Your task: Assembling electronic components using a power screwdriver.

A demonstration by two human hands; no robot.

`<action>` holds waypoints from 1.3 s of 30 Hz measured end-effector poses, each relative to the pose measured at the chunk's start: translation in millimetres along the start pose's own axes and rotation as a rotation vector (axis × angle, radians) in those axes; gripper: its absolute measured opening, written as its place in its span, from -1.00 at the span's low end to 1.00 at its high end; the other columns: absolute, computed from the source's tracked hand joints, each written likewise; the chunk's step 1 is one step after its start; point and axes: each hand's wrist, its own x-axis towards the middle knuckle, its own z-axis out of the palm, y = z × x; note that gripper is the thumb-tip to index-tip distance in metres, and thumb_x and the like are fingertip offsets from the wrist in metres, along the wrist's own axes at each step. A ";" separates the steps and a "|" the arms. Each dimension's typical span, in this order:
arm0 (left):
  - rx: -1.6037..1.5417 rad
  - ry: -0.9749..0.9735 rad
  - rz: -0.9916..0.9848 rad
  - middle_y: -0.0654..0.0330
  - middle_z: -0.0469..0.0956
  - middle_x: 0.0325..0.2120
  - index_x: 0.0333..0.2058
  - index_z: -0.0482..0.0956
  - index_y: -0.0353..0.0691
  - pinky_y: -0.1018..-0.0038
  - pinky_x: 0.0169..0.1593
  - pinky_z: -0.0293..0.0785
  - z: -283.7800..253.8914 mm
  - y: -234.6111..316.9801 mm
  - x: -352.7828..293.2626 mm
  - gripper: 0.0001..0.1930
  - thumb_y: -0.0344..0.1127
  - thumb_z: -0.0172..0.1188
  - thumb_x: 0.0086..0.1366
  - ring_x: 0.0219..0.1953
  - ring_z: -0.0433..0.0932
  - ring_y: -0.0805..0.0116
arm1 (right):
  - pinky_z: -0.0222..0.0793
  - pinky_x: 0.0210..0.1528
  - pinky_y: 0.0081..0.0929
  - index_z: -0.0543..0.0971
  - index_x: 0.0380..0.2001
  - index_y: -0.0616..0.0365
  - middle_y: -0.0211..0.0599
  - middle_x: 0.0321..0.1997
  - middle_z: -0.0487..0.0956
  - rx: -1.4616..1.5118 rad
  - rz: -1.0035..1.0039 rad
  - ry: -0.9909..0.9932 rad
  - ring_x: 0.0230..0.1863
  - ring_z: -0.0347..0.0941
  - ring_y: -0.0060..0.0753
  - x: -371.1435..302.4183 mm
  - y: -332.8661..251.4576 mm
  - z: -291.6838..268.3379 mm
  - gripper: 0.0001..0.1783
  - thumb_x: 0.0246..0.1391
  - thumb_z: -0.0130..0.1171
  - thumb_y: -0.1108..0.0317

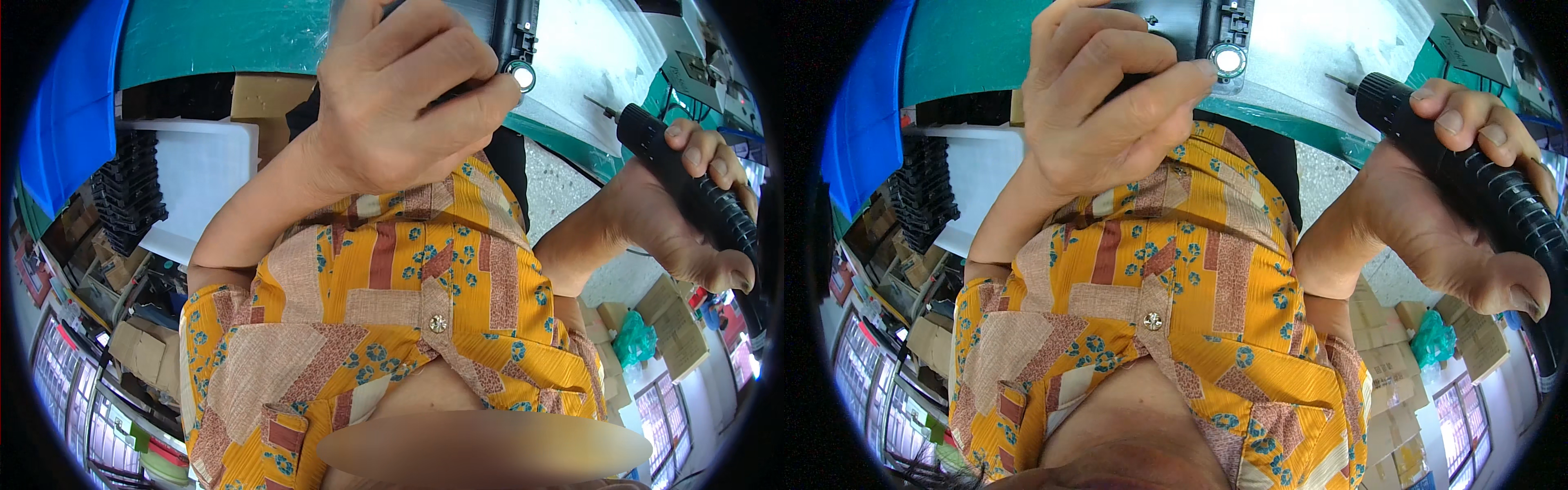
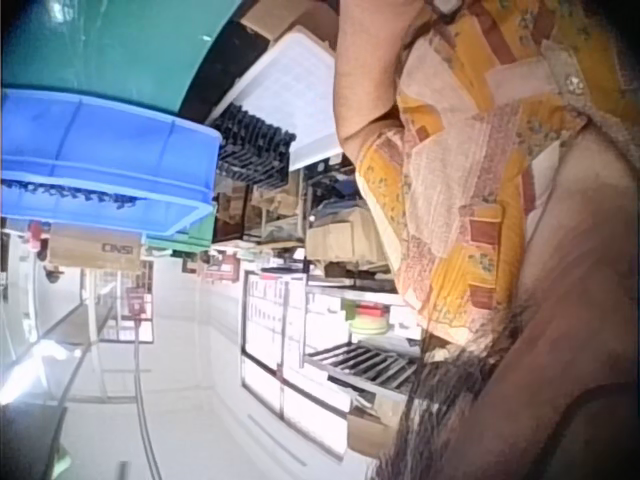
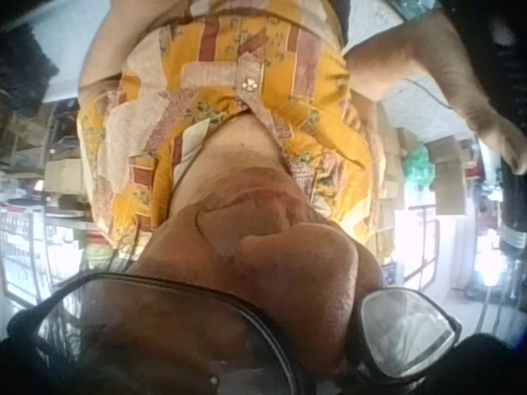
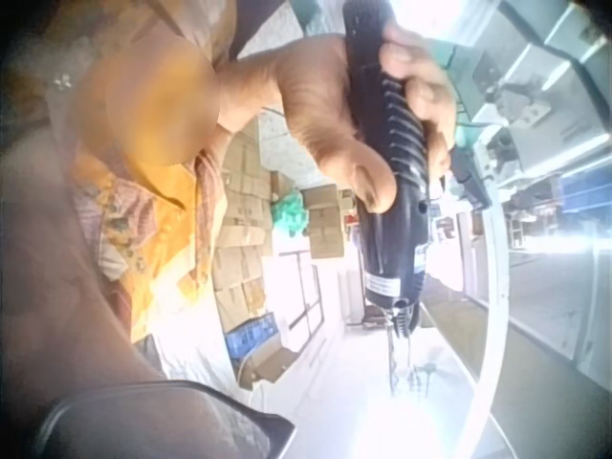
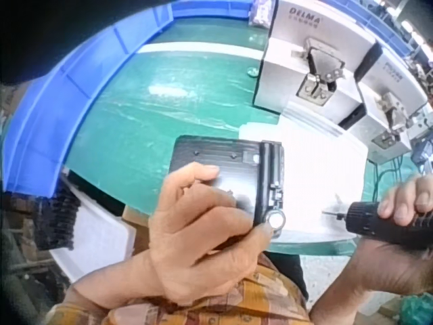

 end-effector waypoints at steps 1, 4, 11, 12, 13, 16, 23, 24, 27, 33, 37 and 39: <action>0.002 0.000 -0.003 0.31 0.49 -0.51 -0.36 0.71 -0.22 0.14 0.00 0.45 5.1 1.6 -3.2 -0.76 -0.48 0.36 -0.12 -0.44 0.46 0.34 | 0.48 -0.30 -0.19 0.58 -0.19 -0.08 -0.31 -0.34 0.57 -0.030 -0.012 -0.010 -0.40 0.54 -0.31 0.3 -0.2 -1.1 -0.12 -0.15 0.18 -0.70; 0.038 0.225 0.000 0.33 0.49 -0.51 -0.35 0.72 -0.20 0.07 0.06 0.45 19.0 10.1 5.9 -0.77 -0.43 0.38 -0.08 -0.43 0.49 0.36 | 0.49 -0.28 -0.19 0.58 -0.18 -0.08 -0.29 -0.32 0.58 -0.052 -0.023 -0.018 -0.39 0.55 -0.31 0.0 0.2 -2.9 -0.12 -0.15 0.18 -0.69; -0.013 0.332 -0.156 0.31 0.52 -0.49 -0.37 0.73 -0.20 0.06 0.06 0.46 36.4 19.1 3.0 -0.81 -0.39 0.34 -0.05 -0.41 0.53 0.36 | 0.50 -0.27 -0.19 0.59 -0.18 -0.09 -0.30 -0.32 0.58 0.047 0.011 -0.059 -0.38 0.56 -0.32 5.6 5.5 -5.9 -0.14 -0.15 0.21 -0.67; -0.016 0.302 -0.175 0.30 0.53 -0.49 -0.39 0.72 -0.21 0.06 0.06 0.47 35.1 21.1 3.0 -0.83 -0.39 0.34 -0.04 -0.40 0.53 0.35 | 0.50 -0.27 -0.19 0.59 -0.18 -0.09 -0.30 -0.32 0.58 0.049 0.011 -0.062 -0.38 0.56 -0.32 5.7 5.5 -5.5 -0.14 -0.15 0.21 -0.67; -0.013 0.305 -0.174 0.30 0.53 -0.49 -0.39 0.72 -0.21 0.06 0.06 0.47 36.5 21.2 2.2 -0.83 -0.39 0.34 -0.04 -0.40 0.53 0.35 | 0.49 -0.27 -0.20 0.59 -0.17 -0.09 -0.31 -0.33 0.58 0.016 -0.002 -0.053 -0.38 0.55 -0.32 5.9 5.5 -4.4 -0.13 -0.15 0.20 -0.68; 0.074 0.335 -0.080 0.32 0.52 -0.51 -0.41 0.71 -0.21 0.04 0.07 0.48 36.7 19.8 3.4 -0.86 -0.38 0.34 -0.02 -0.40 0.54 0.37 | 0.47 -0.28 -0.21 0.59 -0.14 -0.07 -0.32 -0.30 0.57 -0.018 -0.029 -0.073 -0.37 0.52 -0.32 5.9 -0.5 -1.9 -0.12 -0.12 0.18 -0.68; 0.057 0.033 -0.086 0.17 0.53 -0.46 -0.35 0.70 -0.33 0.10 -0.09 0.54 12.3 25.0 2.7 -0.74 -0.41 0.36 -0.10 -0.37 0.53 0.22 | 0.46 -0.30 -0.19 0.49 0.08 0.12 -0.19 -0.22 0.47 0.127 -0.094 -0.134 -0.31 0.45 -0.26 -7.3 7.0 31.0 -0.28 0.27 0.07 -0.35; 0.037 0.027 -0.093 0.18 0.53 -0.47 -0.32 0.71 -0.32 0.12 -0.10 0.55 12.9 25.3 3.8 -0.74 -0.43 0.36 -0.07 -0.38 0.53 0.23 | 0.46 -0.27 -0.20 0.48 0.09 0.14 -0.19 -0.21 0.47 0.126 -0.082 -0.126 -0.32 0.45 -0.28 -6.6 -1.4 30.3 -0.26 0.24 0.10 -0.35; -0.012 -0.006 -0.065 0.17 0.51 -0.40 -0.14 0.69 -0.31 0.09 -0.10 0.53 13.4 21.5 -2.0 -0.65 -0.49 0.38 0.02 -0.34 0.50 0.16 | 0.48 -0.21 -0.20 0.44 0.13 0.13 -0.18 -0.16 0.49 0.208 -0.088 -0.194 -0.26 0.48 -0.27 4.9 -34.7 13.1 -0.16 0.12 0.24 -0.40; -0.053 0.030 -0.030 0.17 0.51 -0.44 -0.25 0.69 -0.34 0.26 -0.26 0.54 17.4 15.6 7.9 -0.67 -0.45 0.35 -0.09 -0.40 0.52 0.23 | 0.29 -0.27 -0.24 0.65 -0.10 0.12 -0.25 -0.30 0.47 0.136 -0.108 -0.122 -0.34 0.40 -0.30 56.2 -61.6 -13.1 -0.08 -0.05 0.15 -0.59; -0.073 -0.010 -0.009 0.16 0.51 -0.44 -0.23 0.69 -0.36 0.25 -0.26 0.53 15.4 10.8 10.7 -0.65 -0.46 0.35 -0.10 -0.40 0.51 0.22 | 0.38 -0.25 -0.10 0.66 -0.15 0.07 -0.17 -0.30 0.52 0.001 -0.201 -0.137 -0.34 0.45 -0.18 92.0 -47.4 -27.6 -0.06 -0.05 0.05 -0.66; -0.087 -0.025 0.004 0.16 0.51 -0.44 -0.23 0.69 -0.36 0.24 -0.26 0.53 14.4 9.6 10.9 -0.65 -0.47 0.35 -0.10 -0.40 0.51 0.22 | 0.38 -0.26 -0.11 0.65 -0.17 0.07 -0.17 -0.31 0.52 0.026 -0.173 -0.137 -0.34 0.45 -0.18 105.0 -45.8 -37.8 -0.06 -0.05 0.04 -0.67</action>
